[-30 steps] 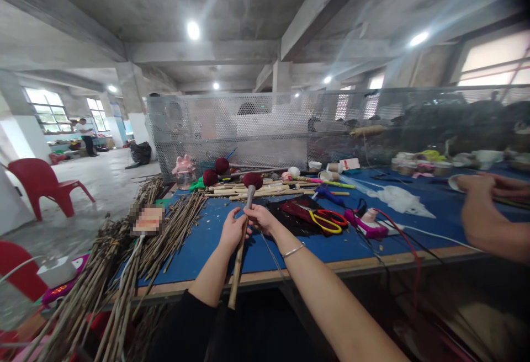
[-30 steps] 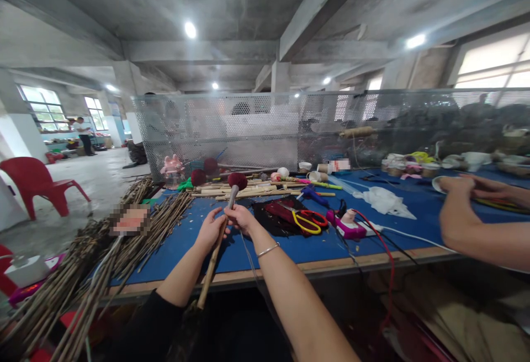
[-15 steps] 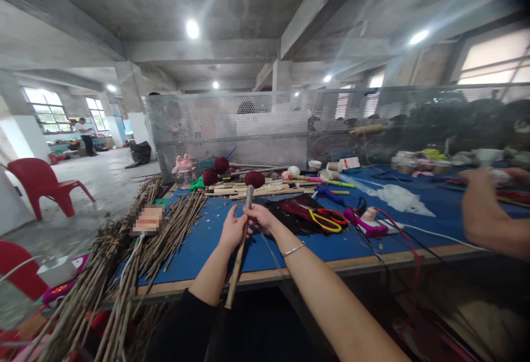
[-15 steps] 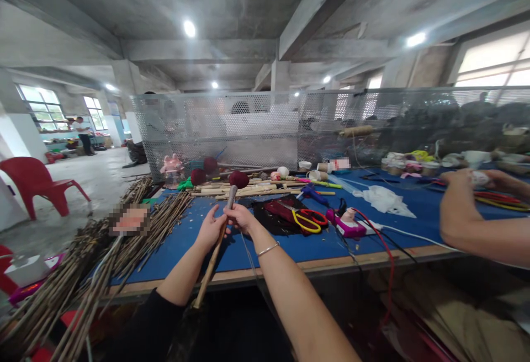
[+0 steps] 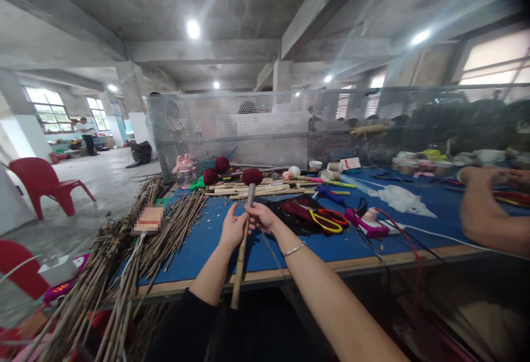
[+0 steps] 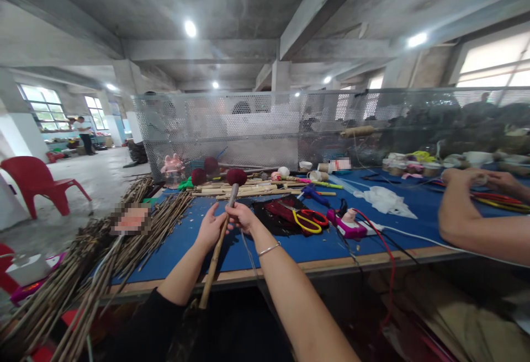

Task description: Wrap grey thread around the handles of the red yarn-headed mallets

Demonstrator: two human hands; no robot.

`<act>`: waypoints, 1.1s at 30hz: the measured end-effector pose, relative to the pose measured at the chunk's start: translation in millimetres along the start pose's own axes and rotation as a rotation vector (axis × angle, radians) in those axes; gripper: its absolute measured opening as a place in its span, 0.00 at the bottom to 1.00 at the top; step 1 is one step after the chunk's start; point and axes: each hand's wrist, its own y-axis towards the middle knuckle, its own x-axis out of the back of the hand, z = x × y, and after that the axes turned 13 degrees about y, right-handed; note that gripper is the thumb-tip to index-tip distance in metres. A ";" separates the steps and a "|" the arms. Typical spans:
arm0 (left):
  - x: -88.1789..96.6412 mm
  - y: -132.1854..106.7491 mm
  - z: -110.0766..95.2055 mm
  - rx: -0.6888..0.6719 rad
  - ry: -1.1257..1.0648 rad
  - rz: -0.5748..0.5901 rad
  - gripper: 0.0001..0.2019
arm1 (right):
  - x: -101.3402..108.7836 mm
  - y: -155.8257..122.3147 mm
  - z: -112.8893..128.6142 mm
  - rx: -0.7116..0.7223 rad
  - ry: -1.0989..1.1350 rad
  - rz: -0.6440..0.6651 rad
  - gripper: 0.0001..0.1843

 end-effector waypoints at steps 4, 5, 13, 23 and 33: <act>4.1 1.7 6.3 -0.046 0.200 -0.085 0.26 | -1.6 -0.4 -1.0 -0.017 -0.051 0.009 0.21; 4.9 1.8 7.9 -0.083 0.239 -0.123 0.25 | -1.2 0.2 -1.7 -0.014 -0.050 0.005 0.20; 1.6 1.2 7.7 -0.149 0.232 -0.147 0.32 | 2.0 4.1 -3.9 0.026 -0.048 -0.021 0.21; 3.1 0.7 7.0 -0.020 0.255 -0.091 0.32 | -0.3 0.4 -2.7 -0.018 -0.093 -0.052 0.20; 4.2 5.1 12.5 -0.126 0.138 -0.097 0.35 | 6.0 2.6 -1.6 0.003 0.002 0.000 0.21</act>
